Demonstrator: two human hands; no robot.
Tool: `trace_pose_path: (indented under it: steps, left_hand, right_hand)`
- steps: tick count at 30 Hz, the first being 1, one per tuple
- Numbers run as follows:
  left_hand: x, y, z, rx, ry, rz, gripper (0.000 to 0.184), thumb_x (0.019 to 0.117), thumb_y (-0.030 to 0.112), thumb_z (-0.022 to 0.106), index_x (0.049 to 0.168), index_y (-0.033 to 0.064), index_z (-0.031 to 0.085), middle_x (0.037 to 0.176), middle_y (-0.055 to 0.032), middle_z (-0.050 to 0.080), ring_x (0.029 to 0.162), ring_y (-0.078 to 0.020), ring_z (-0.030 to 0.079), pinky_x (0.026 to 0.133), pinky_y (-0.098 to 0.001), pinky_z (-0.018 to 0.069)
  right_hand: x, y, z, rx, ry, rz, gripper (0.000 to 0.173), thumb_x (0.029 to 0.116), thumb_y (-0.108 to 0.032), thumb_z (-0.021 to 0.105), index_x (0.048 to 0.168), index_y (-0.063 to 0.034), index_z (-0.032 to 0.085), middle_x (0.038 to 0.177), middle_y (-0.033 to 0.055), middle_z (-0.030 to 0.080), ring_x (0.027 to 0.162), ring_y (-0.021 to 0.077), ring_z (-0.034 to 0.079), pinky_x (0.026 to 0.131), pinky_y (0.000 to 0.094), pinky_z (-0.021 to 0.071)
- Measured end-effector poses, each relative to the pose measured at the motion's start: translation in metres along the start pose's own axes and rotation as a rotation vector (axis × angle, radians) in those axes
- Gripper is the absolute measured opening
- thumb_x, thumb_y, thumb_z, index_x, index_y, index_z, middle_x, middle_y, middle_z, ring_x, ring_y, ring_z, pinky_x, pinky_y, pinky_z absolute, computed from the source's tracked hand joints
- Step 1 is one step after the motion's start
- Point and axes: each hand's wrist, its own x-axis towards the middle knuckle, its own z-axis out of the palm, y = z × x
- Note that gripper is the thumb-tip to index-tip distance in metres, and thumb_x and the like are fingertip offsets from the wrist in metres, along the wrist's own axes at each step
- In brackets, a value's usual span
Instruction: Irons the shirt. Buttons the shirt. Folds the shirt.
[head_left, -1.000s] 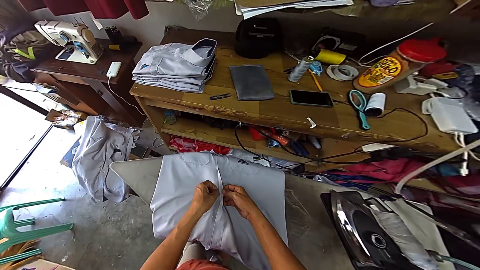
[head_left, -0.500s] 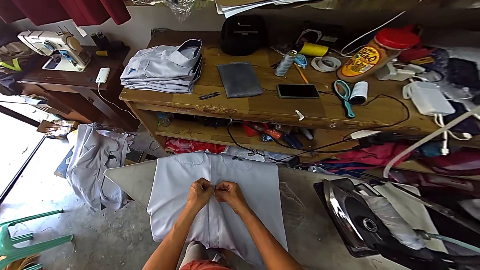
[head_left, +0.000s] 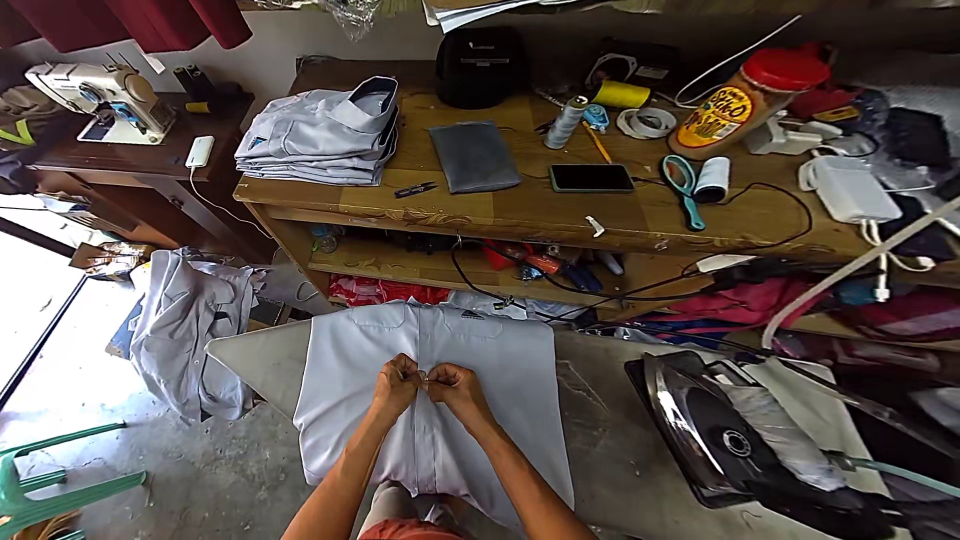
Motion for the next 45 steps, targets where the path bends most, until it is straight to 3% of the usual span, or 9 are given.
trace_pose_path:
  steps: [15, 19, 26, 30, 34, 37, 39, 41, 45]
  left_hand:
    - [-0.002, 0.009, -0.004, 0.183, -0.02, 0.001, 0.013, 0.092, 0.006, 0.063, 0.097, 0.0001, 0.053, 0.086, -0.0112, 0.055, 0.077, -0.0211, 0.056, 0.073, -0.0389, 0.0496]
    - [-0.004, 0.004, -0.008, 0.145, -0.058, 0.095, 0.011, 0.0968, 0.006, 0.058, 0.1, -0.0023, 0.053, 0.082, -0.0087, 0.053, 0.07, -0.0163, 0.054, 0.068, -0.033, 0.0497]
    - [-0.009, -0.003, -0.004, 0.1, -0.028, 0.124, 0.015, 0.0983, 0.009, 0.058, 0.106, -0.0038, 0.055, 0.08, -0.0088, 0.058, 0.068, -0.0157, 0.058, 0.068, -0.033, 0.0526]
    - [-0.025, -0.011, -0.025, 0.473, 0.238, 0.283, 0.032, 0.1006, 0.025, 0.06, 0.118, -0.0006, 0.067, 0.107, -0.015, 0.071, 0.1, -0.0263, 0.07, 0.092, -0.0448, 0.0568]
    - [-0.019, -0.057, -0.066, 0.972, 0.367, 0.394, 0.06, 0.1034, 0.054, 0.045, 0.149, 0.0163, 0.056, 0.158, -0.0092, 0.048, 0.149, -0.037, 0.039, 0.118, -0.0631, 0.0304]
    - [0.009, -0.054, -0.075, 1.072, 0.323, 0.35, 0.069, 0.1045, 0.061, 0.033, 0.159, 0.0197, 0.041, 0.168, -0.0066, 0.033, 0.157, -0.0352, 0.024, 0.122, -0.0656, 0.0178]
    - [0.024, -0.037, -0.071, 1.012, 0.372, 0.335, 0.063, 0.1029, 0.052, 0.044, 0.154, 0.0154, 0.049, 0.164, -0.016, 0.037, 0.154, -0.0415, 0.027, 0.121, -0.0652, 0.0215]
    - [0.017, -0.016, -0.056, 0.874, 0.421, 0.313, 0.046, 0.0983, 0.034, 0.057, 0.135, 0.007, 0.066, 0.141, -0.0227, 0.059, 0.136, -0.0428, 0.051, 0.112, -0.0582, 0.0407]
    - [-0.034, 0.004, -0.015, 0.412, -0.026, -0.07, 0.045, 0.1015, 0.031, 0.06, 0.134, -0.0004, 0.058, 0.097, -0.0172, 0.073, 0.085, -0.028, 0.073, 0.083, -0.0478, 0.0606]
  right_hand:
    - [-0.007, 0.002, 0.012, -0.204, 0.052, -0.175, 0.01, 0.0829, -0.009, 0.074, 0.091, -0.0042, 0.071, 0.077, 0.002, 0.069, 0.067, 0.0059, 0.063, 0.067, 0.0247, 0.0538]
    - [0.003, 0.002, -0.005, 0.034, -0.169, -0.112, 0.016, 0.0935, -0.013, 0.07, 0.104, -0.0011, 0.068, 0.086, 0.0042, 0.072, 0.075, 0.0112, 0.07, 0.074, 0.029, 0.0607]
    - [0.006, -0.005, 0.0, -0.011, -0.126, -0.042, 0.012, 0.1011, -0.006, 0.056, 0.101, 0.0008, 0.066, 0.081, 0.0057, 0.069, 0.067, 0.0121, 0.069, 0.067, 0.0295, 0.0608]
    - [-0.02, 0.007, -0.022, -0.413, 0.194, -0.376, 0.023, 0.101, -0.015, 0.058, 0.112, 0.0002, 0.072, 0.099, 0.0116, 0.074, 0.086, 0.0186, 0.072, 0.079, 0.0364, 0.0607]
    - [-0.027, 0.058, -0.085, -1.001, 0.412, -0.461, 0.056, 0.1052, -0.046, 0.038, 0.144, -0.0122, 0.06, 0.151, 0.0145, 0.055, 0.142, 0.0386, 0.048, 0.109, 0.0659, 0.0361]
    - [-0.002, 0.066, -0.104, -1.195, 0.383, -0.435, 0.064, 0.1064, -0.054, 0.026, 0.156, -0.0183, 0.047, 0.162, 0.0112, 0.042, 0.151, 0.0375, 0.036, 0.116, 0.0691, 0.0246]
    - [0.019, 0.045, -0.1, -1.147, 0.376, -0.411, 0.06, 0.1056, -0.048, 0.037, 0.153, -0.0143, 0.05, 0.161, 0.0163, 0.042, 0.15, 0.0422, 0.035, 0.114, 0.0716, 0.0251]
    - [0.028, 0.016, -0.089, -1.013, 0.356, -0.387, 0.049, 0.0996, -0.028, 0.055, 0.144, -0.0076, 0.059, 0.155, 0.0237, 0.047, 0.144, 0.0482, 0.04, 0.11, 0.0711, 0.032]
    - [0.017, -0.019, -0.042, -0.637, 0.087, -0.302, 0.028, 0.1014, -0.012, 0.055, 0.123, 0.0004, 0.067, 0.105, 0.0171, 0.074, 0.092, 0.0279, 0.073, 0.085, 0.0453, 0.0599]
